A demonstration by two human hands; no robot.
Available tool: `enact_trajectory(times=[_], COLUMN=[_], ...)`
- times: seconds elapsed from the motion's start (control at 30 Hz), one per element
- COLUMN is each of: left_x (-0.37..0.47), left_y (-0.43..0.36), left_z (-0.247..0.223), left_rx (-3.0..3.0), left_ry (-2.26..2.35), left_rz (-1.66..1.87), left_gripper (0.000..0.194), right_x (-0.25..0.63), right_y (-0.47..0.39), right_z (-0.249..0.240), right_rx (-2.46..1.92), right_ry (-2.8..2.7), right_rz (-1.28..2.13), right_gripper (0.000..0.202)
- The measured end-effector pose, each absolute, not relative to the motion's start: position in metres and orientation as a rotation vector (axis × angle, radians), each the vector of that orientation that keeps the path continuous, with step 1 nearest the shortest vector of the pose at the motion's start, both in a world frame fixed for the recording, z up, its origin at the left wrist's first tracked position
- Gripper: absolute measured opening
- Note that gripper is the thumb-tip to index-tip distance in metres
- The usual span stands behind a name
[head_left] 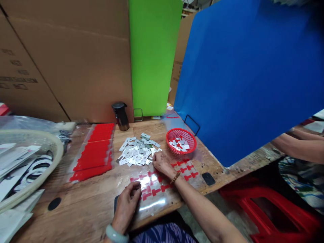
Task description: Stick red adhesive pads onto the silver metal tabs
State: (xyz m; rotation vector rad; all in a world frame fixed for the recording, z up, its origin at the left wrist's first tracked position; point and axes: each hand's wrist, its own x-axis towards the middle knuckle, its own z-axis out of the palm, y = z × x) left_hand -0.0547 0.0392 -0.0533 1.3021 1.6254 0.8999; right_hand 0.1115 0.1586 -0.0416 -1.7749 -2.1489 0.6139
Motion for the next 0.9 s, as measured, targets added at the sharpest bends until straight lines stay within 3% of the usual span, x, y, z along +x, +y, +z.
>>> enact_trajectory(times=[0.3,0.47,0.7,0.9], left_x=[-0.053,-0.052,-0.049,-0.037], left_y=[0.038,0.038,0.039,0.04], left_z=[-0.052,-0.053,-0.045,-0.032], left_rx=[1.333,1.355,1.3,1.059], left_ry=[1.633,1.645,1.64,1.548], left_rz=[0.914,0.92,0.972,1.06], left_gripper=[0.029,0.03,0.025,0.04], right_x=[0.113,0.111,0.132,0.134], right_y=[0.166,0.172,0.177,0.127], right_z=[-0.031,-0.029,-0.011,-0.013], right_rx=[-1.823,-1.843,-1.758,-1.493], right_ry=[-2.215,-2.17,-1.884,-1.589], right_rz=[0.765,0.889,0.98,1.293], right_gripper=[0.017,0.03,0.014,0.016])
